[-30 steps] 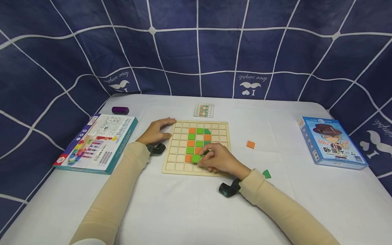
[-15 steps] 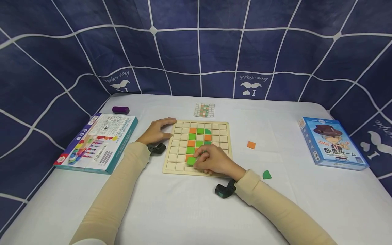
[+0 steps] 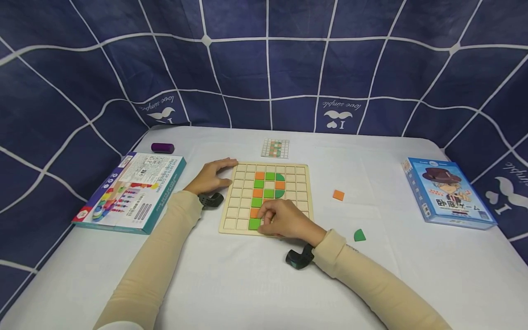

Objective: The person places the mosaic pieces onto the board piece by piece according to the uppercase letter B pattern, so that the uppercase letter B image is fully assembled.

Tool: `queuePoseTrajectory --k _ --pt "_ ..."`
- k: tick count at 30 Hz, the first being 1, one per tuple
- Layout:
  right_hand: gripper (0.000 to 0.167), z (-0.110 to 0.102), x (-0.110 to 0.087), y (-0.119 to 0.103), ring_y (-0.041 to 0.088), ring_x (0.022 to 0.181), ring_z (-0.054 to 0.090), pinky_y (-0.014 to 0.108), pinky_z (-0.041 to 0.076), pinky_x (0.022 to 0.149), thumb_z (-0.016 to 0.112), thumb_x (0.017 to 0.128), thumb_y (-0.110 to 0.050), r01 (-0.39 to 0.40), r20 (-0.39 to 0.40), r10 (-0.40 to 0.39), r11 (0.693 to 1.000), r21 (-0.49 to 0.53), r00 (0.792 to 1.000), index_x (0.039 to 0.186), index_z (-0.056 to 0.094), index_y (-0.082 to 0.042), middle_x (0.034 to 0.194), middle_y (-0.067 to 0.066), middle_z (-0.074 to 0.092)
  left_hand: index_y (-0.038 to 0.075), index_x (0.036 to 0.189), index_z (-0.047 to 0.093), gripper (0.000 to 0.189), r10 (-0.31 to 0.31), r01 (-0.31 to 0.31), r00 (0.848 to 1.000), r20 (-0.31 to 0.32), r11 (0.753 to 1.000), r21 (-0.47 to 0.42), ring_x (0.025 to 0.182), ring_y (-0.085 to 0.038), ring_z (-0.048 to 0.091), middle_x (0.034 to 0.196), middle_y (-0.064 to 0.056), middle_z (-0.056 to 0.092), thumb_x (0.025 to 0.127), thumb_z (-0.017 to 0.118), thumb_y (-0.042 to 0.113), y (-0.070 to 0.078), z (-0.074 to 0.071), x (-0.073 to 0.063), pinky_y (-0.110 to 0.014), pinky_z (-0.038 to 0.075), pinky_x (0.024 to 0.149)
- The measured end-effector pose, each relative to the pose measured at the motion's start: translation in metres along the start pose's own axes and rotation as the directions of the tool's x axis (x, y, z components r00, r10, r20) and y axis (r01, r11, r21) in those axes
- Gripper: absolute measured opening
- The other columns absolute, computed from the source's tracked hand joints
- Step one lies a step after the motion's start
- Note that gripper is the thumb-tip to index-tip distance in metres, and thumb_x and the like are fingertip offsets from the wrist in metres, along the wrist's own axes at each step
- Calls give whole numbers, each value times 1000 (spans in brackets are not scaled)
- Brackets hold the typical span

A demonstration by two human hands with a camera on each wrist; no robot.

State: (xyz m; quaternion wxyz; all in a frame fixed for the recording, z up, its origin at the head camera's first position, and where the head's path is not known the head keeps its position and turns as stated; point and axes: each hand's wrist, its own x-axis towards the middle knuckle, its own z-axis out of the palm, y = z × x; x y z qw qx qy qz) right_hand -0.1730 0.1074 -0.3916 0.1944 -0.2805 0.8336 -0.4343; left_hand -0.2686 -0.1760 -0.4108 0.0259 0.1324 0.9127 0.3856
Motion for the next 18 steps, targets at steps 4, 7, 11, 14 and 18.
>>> queuePoseTrajectory --k 4,7,11,14,18 --pt "21 1 0 -2 8 46 50 20 45 45 86 87 -3 12 3 -11 1000 -23 1000 105 75 -3 73 -6 66 5 153 61 68 -6 6 1000 1 1000 -6 160 -29 36 164 -10 53 86 74 5 0 0 0 -48 22 135" --pt "21 1 0 -2 8 46 49 20 45 45 86 87 -3 13 4 -13 999 -32 1000 105 75 -3 72 -6 66 5 154 60 68 -8 8 1000 1 1000 -5 161 -29 35 164 -11 53 86 73 5 -1 0 -1 -47 22 135" --pt "21 1 0 -1 8 46 50 21 45 45 86 87 -4 18 7 -18 1000 -19 1000 106 76 -3 73 -6 66 5 154 60 68 -8 8 1000 -1 1000 -1 161 -29 35 164 -10 53 87 73 6 -2 1 0 -47 22 135" --pt "20 -2 0 1 9 48 51 20 44 44 86 89 -5 19 10 -19 1000 11 1000 106 76 -3 75 -5 66 5 154 60 68 -9 9 1000 -1 1000 -5 161 -29 35 164 -10 53 87 73 5 0 1 -1 -46 22 135" --pt "17 -11 -2 3 9 50 51 20 44 44 81 93 -4 7 6 -7 997 75 1000 108 76 0 79 -2 66 4 153 60 68 -5 5 1000 0 1000 -7 161 -29 36 164 -11 53 87 74 5 1 0 -1 -46 23 135"
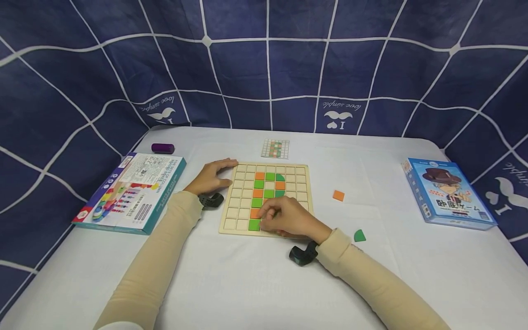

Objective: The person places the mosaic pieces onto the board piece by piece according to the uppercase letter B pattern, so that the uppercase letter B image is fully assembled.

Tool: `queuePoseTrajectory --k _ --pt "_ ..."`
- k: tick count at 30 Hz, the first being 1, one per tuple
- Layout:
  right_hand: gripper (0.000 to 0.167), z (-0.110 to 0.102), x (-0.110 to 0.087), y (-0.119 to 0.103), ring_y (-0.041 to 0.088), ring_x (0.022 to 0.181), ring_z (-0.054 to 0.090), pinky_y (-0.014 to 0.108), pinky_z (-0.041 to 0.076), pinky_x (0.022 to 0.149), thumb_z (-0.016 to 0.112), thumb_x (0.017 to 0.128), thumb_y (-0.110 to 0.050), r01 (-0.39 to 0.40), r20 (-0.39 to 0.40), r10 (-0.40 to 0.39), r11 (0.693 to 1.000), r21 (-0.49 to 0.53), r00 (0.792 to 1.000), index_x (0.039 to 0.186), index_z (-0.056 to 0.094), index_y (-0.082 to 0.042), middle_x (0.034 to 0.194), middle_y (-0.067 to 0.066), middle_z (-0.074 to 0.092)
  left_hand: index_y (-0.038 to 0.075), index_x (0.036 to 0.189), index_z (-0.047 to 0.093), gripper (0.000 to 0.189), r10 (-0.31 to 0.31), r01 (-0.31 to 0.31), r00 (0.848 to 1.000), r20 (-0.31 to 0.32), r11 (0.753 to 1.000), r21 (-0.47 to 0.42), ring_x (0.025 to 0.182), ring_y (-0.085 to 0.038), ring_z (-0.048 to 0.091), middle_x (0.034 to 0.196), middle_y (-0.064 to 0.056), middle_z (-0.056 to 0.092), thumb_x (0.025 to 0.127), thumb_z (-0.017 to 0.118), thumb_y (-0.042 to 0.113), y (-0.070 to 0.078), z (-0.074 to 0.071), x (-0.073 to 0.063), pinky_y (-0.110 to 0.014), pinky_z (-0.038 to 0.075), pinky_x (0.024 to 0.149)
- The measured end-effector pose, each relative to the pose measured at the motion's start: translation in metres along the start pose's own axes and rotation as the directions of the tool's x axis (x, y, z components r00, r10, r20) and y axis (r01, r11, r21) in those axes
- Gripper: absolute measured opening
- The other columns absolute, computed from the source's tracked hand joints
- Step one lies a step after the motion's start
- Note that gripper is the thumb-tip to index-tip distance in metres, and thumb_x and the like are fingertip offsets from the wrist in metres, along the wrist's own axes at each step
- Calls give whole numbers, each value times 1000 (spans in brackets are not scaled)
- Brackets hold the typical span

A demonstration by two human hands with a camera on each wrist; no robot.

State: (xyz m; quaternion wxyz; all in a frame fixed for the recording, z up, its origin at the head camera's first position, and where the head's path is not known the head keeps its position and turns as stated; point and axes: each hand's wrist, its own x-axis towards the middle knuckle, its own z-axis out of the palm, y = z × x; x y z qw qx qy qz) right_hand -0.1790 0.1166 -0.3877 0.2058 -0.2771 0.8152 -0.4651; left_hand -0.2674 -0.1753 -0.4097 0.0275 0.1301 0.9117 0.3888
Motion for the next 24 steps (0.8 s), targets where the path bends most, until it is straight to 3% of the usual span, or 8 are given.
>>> queuePoseTrajectory --k 6,14,19,24 --pt "19 -23 -4 3 10 55 52 21 46 48 73 100 -2 12 3 -12 996 88 1000 117 74 7 87 4 65 5 153 61 68 -1 1 1000 2 1000 -7 161 -29 36 164 -11 53 86 74 4 0 1 0 -46 22 135" --pt "28 -65 -16 9 12 60 55 24 49 53 68 103 -3 -9 -20 11 991 134 1000 126 68 12 94 7 63 5 153 61 68 9 -9 1000 1 1000 0 161 -30 36 164 -11 53 86 75 5 -1 0 0 -47 22 135" --pt "33 -94 -26 16 14 62 56 24 49 54 67 105 -7 -81 -90 94 987 140 992 131 65 13 90 12 66 5 153 61 68 10 -10 1000 -1 1000 0 161 -29 35 164 -11 53 86 75 5 -2 1 0 -47 22 135" --pt "36 -123 -38 34 16 64 56 24 48 54 68 106 -13 -151 -175 180 975 166 968 135 63 9 80 7 62 5 153 61 68 14 -14 1000 0 1000 5 160 -29 36 163 -10 54 86 75 5 -4 1 1 -47 22 135"
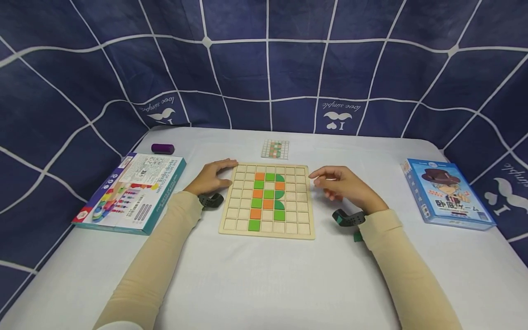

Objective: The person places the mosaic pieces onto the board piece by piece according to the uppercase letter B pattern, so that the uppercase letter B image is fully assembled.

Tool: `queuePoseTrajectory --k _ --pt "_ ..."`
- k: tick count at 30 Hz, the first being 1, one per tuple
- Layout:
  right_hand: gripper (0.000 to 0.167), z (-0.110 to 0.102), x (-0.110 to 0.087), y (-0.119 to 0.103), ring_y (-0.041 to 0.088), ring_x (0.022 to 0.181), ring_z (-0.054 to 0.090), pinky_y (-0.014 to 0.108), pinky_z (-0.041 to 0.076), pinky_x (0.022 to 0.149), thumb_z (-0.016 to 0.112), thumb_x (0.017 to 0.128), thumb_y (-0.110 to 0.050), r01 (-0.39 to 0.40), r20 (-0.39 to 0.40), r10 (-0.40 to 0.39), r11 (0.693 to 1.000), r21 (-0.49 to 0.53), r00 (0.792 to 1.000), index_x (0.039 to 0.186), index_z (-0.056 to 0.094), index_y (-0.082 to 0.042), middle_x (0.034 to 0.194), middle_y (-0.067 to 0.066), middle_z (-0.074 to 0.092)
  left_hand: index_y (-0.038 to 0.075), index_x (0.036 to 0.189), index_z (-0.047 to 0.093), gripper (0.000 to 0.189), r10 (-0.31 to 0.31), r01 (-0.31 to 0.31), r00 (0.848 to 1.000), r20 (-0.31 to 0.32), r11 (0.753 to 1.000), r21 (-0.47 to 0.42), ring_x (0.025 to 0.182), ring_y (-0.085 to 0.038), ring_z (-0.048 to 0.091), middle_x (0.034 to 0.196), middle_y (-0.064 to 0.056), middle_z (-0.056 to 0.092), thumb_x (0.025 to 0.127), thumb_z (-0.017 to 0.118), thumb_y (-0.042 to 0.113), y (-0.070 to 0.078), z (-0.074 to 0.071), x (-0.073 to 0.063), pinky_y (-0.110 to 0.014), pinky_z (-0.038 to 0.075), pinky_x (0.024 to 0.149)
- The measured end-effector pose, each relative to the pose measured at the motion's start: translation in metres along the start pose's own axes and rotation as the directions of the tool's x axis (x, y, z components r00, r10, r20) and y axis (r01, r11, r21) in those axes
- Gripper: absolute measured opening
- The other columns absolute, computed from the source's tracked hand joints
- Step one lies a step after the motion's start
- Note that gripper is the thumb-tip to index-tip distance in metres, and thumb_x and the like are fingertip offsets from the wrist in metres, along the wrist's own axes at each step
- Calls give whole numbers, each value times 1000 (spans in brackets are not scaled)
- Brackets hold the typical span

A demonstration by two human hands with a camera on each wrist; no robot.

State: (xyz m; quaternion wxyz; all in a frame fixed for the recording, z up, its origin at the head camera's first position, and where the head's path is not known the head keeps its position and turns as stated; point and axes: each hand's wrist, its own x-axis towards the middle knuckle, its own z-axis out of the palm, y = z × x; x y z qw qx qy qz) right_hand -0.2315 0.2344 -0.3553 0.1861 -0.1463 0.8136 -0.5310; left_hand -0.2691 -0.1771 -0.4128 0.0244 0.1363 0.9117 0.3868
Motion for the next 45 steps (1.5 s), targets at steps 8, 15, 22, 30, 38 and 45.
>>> queuePoseTrajectory --k 8,15,22,30,38,45 --pt "31 -37 -2 35 16 72 58 25 54 62 66 108 -16 -78 -73 80 996 36 994 135 66 1 91 2 66 5 153 61 68 -4 4 1000 9 1000 -1 161 -29 35 164 -11 53 86 74 6 -1 -1 0 -48 22 135" --pt "36 -48 -5 50 11 66 53 20 46 55 64 110 -15 -125 -35 126 992 23 991 138 62 8 93 -3 68 4 153 61 68 -2 2 1000 9 1000 -4 161 -30 36 164 -11 53 86 74 6 -1 -1 0 -48 22 135" --pt "27 -51 -6 60 10 58 45 29 26 48 63 108 -7 -96 -13 97 995 10 995 130 66 9 89 -4 69 5 154 60 69 -6 6 1000 7 1000 -15 161 -30 35 164 -12 52 86 74 6 0 -1 -1 -48 22 135" --pt "45 -49 -6 60 8 54 39 21 34 47 63 89 10 -75 8 76 995 -65 997 133 62 17 101 1 68 5 153 61 68 -8 8 1000 6 1000 -25 161 -30 35 164 -12 53 86 75 4 0 -1 -1 -48 23 135" --pt "40 -46 -2 59 12 81 48 22 42 63 66 87 12 11 41 -2 974 -226 999 127 70 13 96 2 60 4 153 61 69 -4 4 1000 5 1000 -19 160 -30 36 164 -12 53 86 75 4 0 -1 0 -47 23 135" --pt "37 -44 2 60 13 72 43 24 38 62 81 91 0 4 14 0 951 -308 1000 125 71 10 92 3 54 4 153 61 68 0 0 1000 2 1000 -18 160 -30 36 163 -12 53 86 75 4 0 -1 1 -47 23 135"
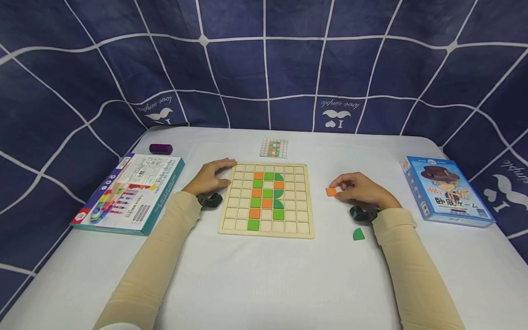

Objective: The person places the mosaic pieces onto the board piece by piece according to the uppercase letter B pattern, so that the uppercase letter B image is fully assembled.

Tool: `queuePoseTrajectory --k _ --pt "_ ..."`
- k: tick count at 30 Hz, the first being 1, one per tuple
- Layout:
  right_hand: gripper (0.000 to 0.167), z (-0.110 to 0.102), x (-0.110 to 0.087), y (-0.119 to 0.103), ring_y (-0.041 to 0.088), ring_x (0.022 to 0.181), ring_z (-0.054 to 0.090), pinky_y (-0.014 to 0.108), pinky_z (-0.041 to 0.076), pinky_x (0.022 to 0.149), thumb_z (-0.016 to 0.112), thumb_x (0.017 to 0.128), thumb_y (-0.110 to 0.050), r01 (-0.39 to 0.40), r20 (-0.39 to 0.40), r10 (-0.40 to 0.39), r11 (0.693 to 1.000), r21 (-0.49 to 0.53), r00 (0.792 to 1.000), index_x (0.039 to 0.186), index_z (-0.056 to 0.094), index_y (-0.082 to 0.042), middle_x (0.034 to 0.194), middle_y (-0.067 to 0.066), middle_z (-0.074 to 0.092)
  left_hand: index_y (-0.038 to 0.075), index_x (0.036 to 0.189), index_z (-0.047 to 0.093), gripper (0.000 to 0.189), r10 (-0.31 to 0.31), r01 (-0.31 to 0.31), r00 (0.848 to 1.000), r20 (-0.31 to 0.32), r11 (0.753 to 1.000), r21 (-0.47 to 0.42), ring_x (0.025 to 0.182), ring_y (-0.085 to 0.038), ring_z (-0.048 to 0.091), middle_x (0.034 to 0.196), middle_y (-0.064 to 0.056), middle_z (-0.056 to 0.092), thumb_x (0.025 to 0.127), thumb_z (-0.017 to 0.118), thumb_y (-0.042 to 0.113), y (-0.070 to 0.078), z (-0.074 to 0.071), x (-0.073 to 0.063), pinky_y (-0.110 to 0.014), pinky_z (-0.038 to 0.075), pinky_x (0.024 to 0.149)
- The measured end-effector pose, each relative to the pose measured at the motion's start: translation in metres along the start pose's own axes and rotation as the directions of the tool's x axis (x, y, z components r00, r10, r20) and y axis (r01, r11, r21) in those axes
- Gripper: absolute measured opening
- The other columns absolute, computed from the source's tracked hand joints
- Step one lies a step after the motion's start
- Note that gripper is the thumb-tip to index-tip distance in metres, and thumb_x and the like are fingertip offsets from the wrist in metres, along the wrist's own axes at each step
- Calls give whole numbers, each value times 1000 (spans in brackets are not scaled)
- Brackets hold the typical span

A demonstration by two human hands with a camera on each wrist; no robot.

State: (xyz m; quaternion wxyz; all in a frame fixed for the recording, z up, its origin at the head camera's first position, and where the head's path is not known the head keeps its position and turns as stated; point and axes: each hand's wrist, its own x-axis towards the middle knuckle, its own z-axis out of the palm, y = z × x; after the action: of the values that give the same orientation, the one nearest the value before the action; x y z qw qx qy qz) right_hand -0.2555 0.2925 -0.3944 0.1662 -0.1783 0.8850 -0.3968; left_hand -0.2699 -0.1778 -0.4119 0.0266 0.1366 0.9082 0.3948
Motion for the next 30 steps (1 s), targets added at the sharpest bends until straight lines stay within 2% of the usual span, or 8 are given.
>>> queuePoseTrajectory --k 7,14,22,25,30 --pt "41 -1 -2 -4 8 60 42 20 36 51 79 91 2 -69 10 69 995 74 998 128 66 14 88 1 54 4 153 61 68 5 -5 1000 6 1000 7 160 -29 36 164 -11 53 86 75 5 0 0 1 -47 23 134" --pt "39 1 -1 -5 9 57 45 21 39 49 80 92 -2 -105 -9 107 991 87 994 127 67 12 87 2 56 4 153 61 68 2 -2 1000 7 1000 15 160 -30 36 164 -11 53 86 74 5 0 0 0 -47 23 135" --pt "38 7 2 -18 13 64 53 25 49 54 78 95 -8 -88 -17 90 994 68 996 127 67 8 105 7 67 4 153 61 68 -1 1 1000 9 1000 5 161 -30 35 164 -12 53 86 74 5 1 -1 -1 -47 23 135" --pt "37 10 4 -26 13 67 56 25 52 55 77 96 -6 -66 0 66 993 96 998 127 65 10 103 8 70 4 153 61 68 -9 9 1000 10 1000 2 161 -29 35 164 -12 52 86 74 5 0 0 0 -47 22 135" --pt "35 16 6 -40 14 64 56 24 51 55 74 98 -3 -43 16 40 976 213 999 128 62 12 96 8 73 4 153 61 68 -9 9 1000 9 1000 3 161 -29 35 164 -12 52 86 75 4 0 0 0 -46 22 135"
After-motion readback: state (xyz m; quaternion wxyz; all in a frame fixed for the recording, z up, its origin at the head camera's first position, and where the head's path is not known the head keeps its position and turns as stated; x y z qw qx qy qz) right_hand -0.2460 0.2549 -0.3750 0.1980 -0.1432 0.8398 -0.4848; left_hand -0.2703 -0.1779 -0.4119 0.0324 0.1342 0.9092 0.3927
